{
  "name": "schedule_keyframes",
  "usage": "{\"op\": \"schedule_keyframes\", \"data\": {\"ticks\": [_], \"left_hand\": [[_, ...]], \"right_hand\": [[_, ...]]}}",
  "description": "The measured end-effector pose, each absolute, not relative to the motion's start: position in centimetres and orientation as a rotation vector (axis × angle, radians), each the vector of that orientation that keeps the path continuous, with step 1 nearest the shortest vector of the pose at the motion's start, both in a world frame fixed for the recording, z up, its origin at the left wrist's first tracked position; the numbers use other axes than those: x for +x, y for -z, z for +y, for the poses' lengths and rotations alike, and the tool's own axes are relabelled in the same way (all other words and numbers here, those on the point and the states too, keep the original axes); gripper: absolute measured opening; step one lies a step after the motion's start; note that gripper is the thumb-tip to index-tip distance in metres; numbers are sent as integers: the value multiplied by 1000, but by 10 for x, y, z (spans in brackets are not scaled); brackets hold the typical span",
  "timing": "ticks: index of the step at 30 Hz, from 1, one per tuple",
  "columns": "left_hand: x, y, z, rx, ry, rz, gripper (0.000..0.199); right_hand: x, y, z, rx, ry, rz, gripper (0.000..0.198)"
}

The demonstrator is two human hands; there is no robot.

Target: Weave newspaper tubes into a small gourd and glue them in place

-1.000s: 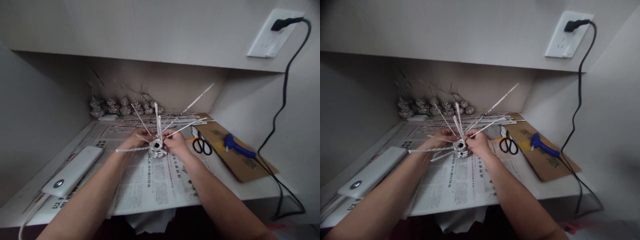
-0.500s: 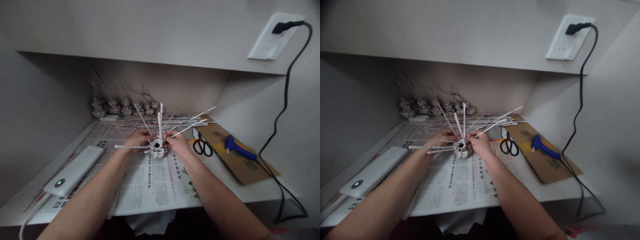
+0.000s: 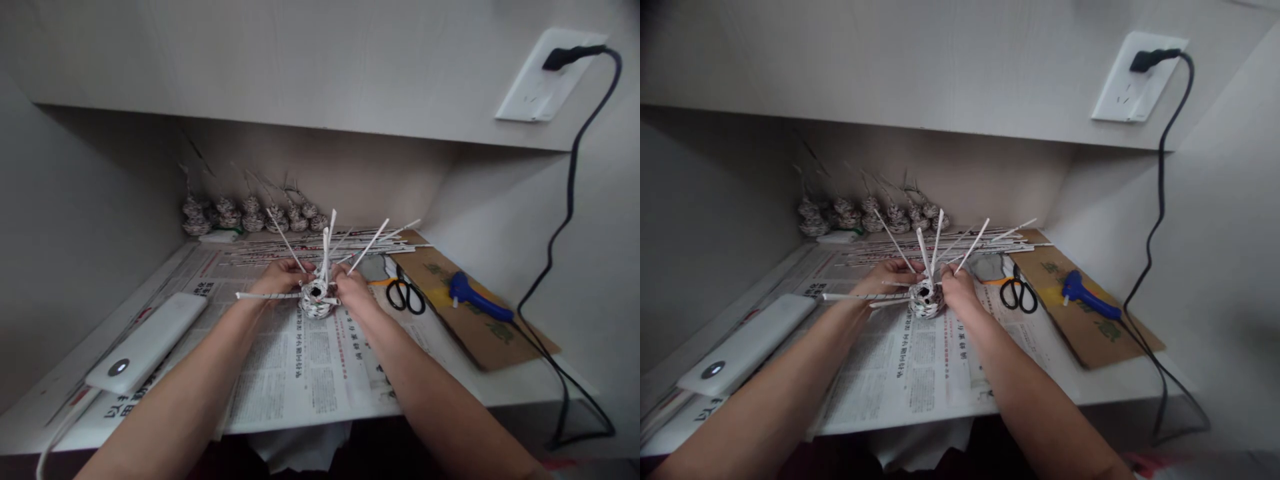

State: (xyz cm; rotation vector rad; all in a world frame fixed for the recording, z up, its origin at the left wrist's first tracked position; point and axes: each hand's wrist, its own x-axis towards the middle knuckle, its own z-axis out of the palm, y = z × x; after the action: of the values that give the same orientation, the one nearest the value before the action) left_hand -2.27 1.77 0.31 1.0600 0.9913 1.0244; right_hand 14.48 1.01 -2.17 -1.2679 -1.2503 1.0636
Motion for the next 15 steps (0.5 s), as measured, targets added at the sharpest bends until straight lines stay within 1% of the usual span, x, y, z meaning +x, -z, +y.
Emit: {"op": "schedule_keyframes", "data": {"ticks": [3,6,10,15], "left_hand": [[-23,-3,18,1038,-1037,986,46],[-23,-2,19,1027,-1034,995,45],[-24,-1,20,1028,-1024,1001,47],[-24,4,22,1053,-1036,977,45]], "right_hand": [[142,15,6,-1253,-1140,-1050,30],[141,7,1,-1195,-1229,-992,28],[141,2,-1,-1144,-1278,-979,18],[140,1,0,-1203,-1295,-957,5]]}}
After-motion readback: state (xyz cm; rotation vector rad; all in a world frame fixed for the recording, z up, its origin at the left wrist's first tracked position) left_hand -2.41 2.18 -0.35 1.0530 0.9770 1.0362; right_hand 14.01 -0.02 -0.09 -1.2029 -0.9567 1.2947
